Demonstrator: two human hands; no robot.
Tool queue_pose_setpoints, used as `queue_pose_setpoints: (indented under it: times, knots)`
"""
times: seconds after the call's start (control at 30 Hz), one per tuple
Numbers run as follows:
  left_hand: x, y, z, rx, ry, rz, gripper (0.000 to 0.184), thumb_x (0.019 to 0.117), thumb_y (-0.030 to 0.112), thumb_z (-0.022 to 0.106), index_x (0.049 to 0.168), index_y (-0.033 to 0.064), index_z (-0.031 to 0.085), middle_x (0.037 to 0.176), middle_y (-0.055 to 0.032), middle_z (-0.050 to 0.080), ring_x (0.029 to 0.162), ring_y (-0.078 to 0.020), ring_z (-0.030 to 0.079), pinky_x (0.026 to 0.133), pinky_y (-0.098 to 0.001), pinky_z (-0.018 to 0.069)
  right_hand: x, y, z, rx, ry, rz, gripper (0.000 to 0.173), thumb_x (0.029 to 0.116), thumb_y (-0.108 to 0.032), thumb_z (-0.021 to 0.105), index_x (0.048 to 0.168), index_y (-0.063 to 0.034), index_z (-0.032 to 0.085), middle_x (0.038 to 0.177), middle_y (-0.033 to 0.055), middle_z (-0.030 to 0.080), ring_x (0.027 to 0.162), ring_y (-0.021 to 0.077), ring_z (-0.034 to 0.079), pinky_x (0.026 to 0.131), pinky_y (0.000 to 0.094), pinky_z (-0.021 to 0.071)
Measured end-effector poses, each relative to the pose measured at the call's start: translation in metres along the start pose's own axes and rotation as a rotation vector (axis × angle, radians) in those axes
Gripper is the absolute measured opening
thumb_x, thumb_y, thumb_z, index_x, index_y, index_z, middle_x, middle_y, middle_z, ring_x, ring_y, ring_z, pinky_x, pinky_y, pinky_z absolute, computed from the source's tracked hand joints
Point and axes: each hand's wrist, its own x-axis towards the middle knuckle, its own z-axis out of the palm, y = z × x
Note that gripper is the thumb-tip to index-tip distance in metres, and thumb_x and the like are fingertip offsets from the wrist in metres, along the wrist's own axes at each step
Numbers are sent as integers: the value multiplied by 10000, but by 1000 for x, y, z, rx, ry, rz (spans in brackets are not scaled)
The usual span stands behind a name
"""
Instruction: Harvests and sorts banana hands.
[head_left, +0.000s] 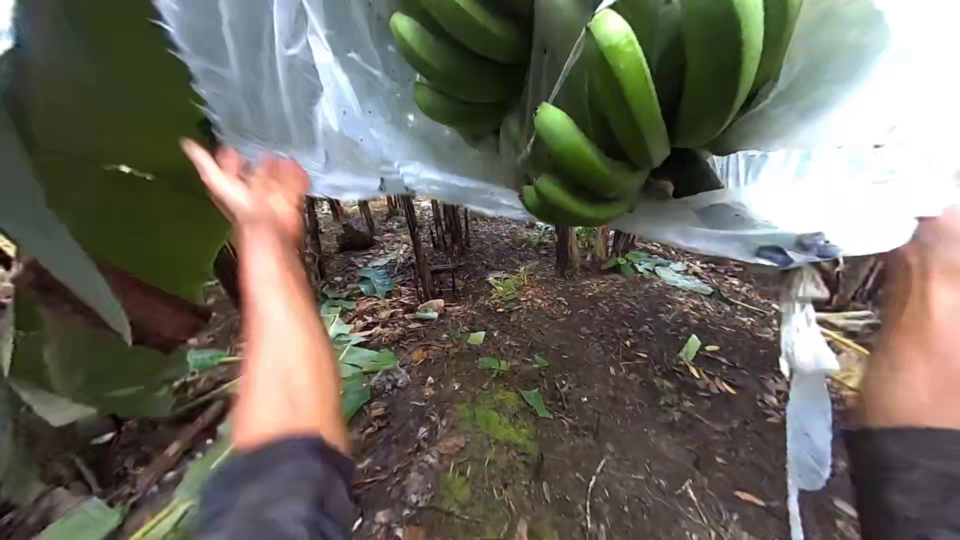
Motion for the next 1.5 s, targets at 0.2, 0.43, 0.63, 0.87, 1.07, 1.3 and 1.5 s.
queue_pose_setpoints:
  times: [0.2,0.43,0.63,0.87,1.07,1.3,1.5]
  knots:
    - [-258,-147,101,-310,-400,-439,862,981,781,188,1581,167,266,1399,-195,594,1174,-401,661,931,-625,569,-120,-60,55,-120,233,463,456,1030,-238,562,1395,23,487,1161,91,647,1007,99,648,932,332,553]
    - [-269,-109,193,-740,-232,-412,646,1010,711,301,1381,254,568,1360,-46,639,1276,-260,602,1019,-600,516,-251,-84,103,547,326,855,299,1104,-226,294,1154,-93,558,896,66,698,779,172,700,660,400,619]
    - [-285,-132,181,-647,-209,-462,669,1018,714,265,1367,236,574,1329,-76,652,1243,-280,621,993,-596,530,-239,-82,125,677,427,771,209,1074,-95,331,1189,-58,502,943,118,690,832,222,719,704,446,640]
    - [-334,-79,124,525,-246,540,531,999,312,571,1430,16,473,1418,-158,532,1304,-265,545,1035,-436,526,-232,-59,99,744,450,715,363,1113,-265,205,1291,-87,465,1028,112,685,919,226,716,769,465,633]
    - [-357,-2,271,873,-1073,1536,434,1030,107,562,1446,216,612,1571,-75,508,1531,-306,343,1281,-539,186,-211,-85,74,652,476,737,359,1091,-193,207,1311,-35,442,1026,58,649,928,125,684,820,351,607]
    - [-335,9,363,1539,-1268,1745,403,980,-95,465,1317,73,610,1480,-157,529,1457,-386,393,1194,-591,269,-223,-49,61,701,495,719,309,1084,-164,307,1344,-88,455,1072,94,685,936,205,719,791,448,636]
    - [-314,-1,392,1353,-1544,1825,208,975,126,595,1164,40,606,1219,-188,598,1148,-395,576,833,-513,452,-235,-29,52,747,486,715,292,1069,-163,354,1328,-87,467,1076,100,680,955,208,712,817,452,630]
